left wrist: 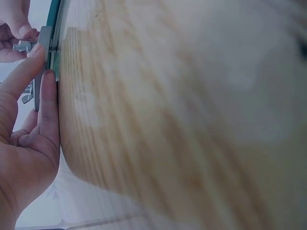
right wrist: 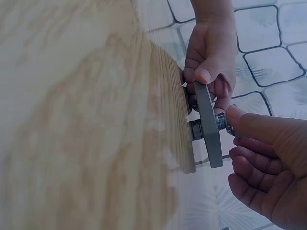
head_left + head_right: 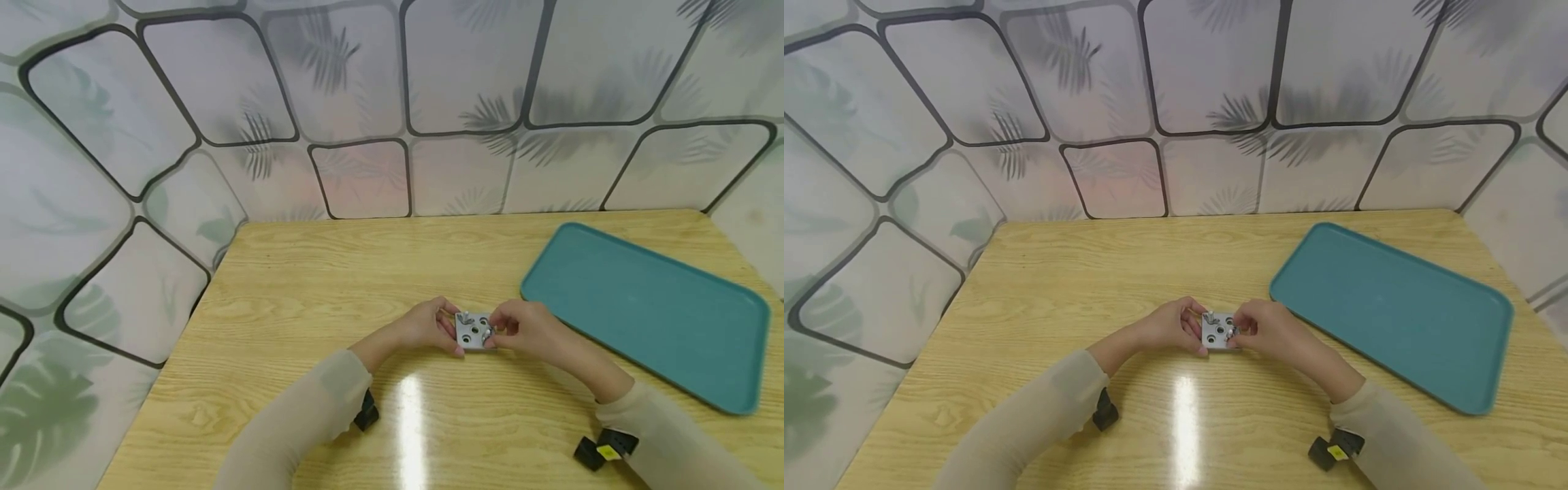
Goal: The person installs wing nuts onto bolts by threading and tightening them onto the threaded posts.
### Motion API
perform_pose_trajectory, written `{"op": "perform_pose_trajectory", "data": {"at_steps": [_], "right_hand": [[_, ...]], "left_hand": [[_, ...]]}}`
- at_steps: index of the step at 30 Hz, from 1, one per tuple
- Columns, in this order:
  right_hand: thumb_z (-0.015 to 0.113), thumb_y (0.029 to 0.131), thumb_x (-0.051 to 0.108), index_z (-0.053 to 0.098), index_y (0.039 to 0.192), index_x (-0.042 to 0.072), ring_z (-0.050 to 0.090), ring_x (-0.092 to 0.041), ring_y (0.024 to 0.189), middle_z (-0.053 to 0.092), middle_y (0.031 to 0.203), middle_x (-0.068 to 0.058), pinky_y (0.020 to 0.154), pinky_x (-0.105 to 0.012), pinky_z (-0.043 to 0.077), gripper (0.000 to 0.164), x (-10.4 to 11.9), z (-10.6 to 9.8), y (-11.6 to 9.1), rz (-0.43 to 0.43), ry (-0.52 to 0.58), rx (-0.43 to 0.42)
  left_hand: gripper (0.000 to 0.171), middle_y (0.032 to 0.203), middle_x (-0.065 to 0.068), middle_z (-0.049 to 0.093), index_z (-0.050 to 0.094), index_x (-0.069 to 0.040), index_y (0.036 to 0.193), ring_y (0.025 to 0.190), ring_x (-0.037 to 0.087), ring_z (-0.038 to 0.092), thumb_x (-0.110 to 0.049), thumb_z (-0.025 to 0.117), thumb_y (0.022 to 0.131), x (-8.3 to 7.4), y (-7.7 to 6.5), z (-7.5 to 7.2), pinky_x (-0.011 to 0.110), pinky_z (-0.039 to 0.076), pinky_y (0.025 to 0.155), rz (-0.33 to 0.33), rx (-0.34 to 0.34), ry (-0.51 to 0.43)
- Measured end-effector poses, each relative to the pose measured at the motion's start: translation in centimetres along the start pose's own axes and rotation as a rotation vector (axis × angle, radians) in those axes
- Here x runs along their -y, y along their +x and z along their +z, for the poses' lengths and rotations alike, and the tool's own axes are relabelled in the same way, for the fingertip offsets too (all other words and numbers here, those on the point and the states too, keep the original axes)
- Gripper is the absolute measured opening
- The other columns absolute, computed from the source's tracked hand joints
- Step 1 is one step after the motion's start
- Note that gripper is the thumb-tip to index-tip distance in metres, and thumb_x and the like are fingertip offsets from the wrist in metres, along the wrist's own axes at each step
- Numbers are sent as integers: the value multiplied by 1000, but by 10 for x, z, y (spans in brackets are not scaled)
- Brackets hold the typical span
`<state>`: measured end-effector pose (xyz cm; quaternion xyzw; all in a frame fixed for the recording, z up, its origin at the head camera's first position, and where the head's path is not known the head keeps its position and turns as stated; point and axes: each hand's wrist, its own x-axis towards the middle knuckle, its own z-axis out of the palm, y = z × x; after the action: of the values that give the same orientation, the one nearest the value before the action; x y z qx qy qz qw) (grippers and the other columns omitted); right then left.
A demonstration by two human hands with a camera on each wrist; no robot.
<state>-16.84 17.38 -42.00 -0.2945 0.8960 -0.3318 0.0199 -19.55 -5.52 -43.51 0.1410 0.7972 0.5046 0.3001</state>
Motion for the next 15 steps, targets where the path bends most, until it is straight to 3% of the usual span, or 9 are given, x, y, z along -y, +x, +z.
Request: {"op": "perform_pose_trajectory", "data": {"at_steps": [10, 15], "right_hand": [[77, 78, 16, 66, 84, 11, 50, 2, 62, 60, 72, 9, 53, -22, 45, 14, 2, -4, -8, 19, 72, 104], [79, 77, 15, 67, 84, 11, 51, 1, 62, 61, 71, 9, 53, -21, 45, 15, 2, -6, -7, 47, 52, 93]], "left_hand": [[68, 87, 7, 66, 47, -1, 123, 78, 15, 61, -3, 84, 66, 0, 0, 0, 23, 49, 70, -5, -2, -7], [68, 87, 7, 66, 47, -1, 123, 78, 14, 61, -3, 85, 66, 1, 0, 0, 23, 49, 71, 0, -1, -8]]}}
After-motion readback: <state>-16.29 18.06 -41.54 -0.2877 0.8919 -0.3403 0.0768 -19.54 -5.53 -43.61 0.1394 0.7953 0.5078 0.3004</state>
